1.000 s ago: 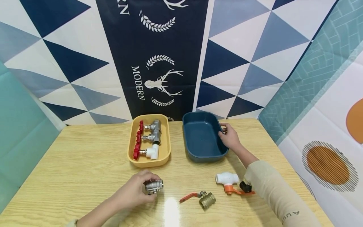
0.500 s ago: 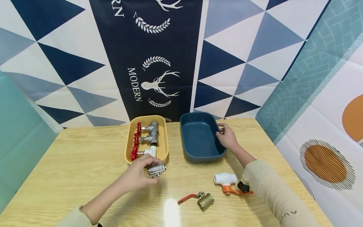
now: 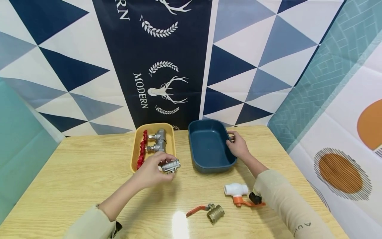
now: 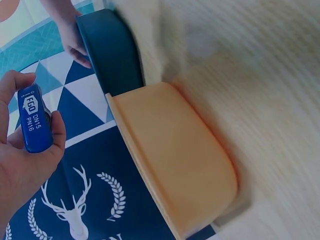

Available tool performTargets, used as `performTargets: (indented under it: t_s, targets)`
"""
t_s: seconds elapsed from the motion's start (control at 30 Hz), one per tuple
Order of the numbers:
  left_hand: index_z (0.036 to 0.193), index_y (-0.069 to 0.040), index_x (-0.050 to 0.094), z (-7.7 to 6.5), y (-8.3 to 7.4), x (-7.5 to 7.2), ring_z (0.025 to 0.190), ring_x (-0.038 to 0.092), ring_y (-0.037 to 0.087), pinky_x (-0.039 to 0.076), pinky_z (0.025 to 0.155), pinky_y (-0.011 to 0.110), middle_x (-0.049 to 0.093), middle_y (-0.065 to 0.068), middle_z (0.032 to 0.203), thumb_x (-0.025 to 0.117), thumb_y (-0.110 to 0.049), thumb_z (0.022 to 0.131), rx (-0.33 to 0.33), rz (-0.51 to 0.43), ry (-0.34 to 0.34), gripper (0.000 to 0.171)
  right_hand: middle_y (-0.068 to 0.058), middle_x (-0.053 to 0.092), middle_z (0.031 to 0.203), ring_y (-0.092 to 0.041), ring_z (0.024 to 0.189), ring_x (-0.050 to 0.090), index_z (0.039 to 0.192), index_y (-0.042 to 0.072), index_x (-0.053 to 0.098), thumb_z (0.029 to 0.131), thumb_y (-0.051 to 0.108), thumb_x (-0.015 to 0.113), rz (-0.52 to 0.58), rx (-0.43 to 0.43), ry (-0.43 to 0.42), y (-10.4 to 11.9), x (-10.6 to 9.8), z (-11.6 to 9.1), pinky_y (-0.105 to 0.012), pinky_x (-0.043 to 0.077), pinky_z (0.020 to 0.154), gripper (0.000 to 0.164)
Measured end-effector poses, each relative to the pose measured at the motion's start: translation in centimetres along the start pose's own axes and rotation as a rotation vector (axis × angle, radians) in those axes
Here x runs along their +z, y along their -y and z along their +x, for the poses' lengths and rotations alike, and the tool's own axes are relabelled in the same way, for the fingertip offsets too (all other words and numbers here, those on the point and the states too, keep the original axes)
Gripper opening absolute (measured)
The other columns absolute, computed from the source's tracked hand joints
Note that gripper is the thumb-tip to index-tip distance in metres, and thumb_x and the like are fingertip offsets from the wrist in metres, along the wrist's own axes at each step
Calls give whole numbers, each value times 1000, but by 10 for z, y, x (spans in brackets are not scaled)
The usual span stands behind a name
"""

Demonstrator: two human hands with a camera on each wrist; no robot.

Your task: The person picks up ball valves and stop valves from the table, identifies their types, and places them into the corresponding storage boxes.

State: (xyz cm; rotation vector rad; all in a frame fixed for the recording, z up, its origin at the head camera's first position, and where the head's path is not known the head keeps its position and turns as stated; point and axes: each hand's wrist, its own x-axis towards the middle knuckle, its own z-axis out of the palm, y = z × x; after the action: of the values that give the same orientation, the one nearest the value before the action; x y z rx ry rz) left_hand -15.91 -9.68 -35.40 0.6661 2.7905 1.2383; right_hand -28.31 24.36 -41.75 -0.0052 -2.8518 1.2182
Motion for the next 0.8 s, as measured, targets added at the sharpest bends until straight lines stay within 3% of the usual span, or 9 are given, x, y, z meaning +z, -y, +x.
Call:
performTargets:
  t_s: [0.5, 0.8]
  targets:
    - [110, -18, 65, 32, -16, -1, 89, 51, 13, 45, 80, 28, 59, -5, 101, 76, -23, 71, -43, 4, 3, 41, -25, 54, 116, -35, 100, 54, 138, 1, 39, 94, 8, 48, 3, 7, 5, 2, -2, -1, -42, 47, 81, 46]
    - [111, -11, 65, 49, -17, -1, 89, 52, 15, 46, 78, 28, 61, 2, 102, 76, -18, 71, 13, -15, 5, 42, -25, 53, 120, -35, 103, 53, 138, 3, 38, 94, 11, 47, 18, 26, 23, 3, -2, -2, -43, 47, 84, 46]
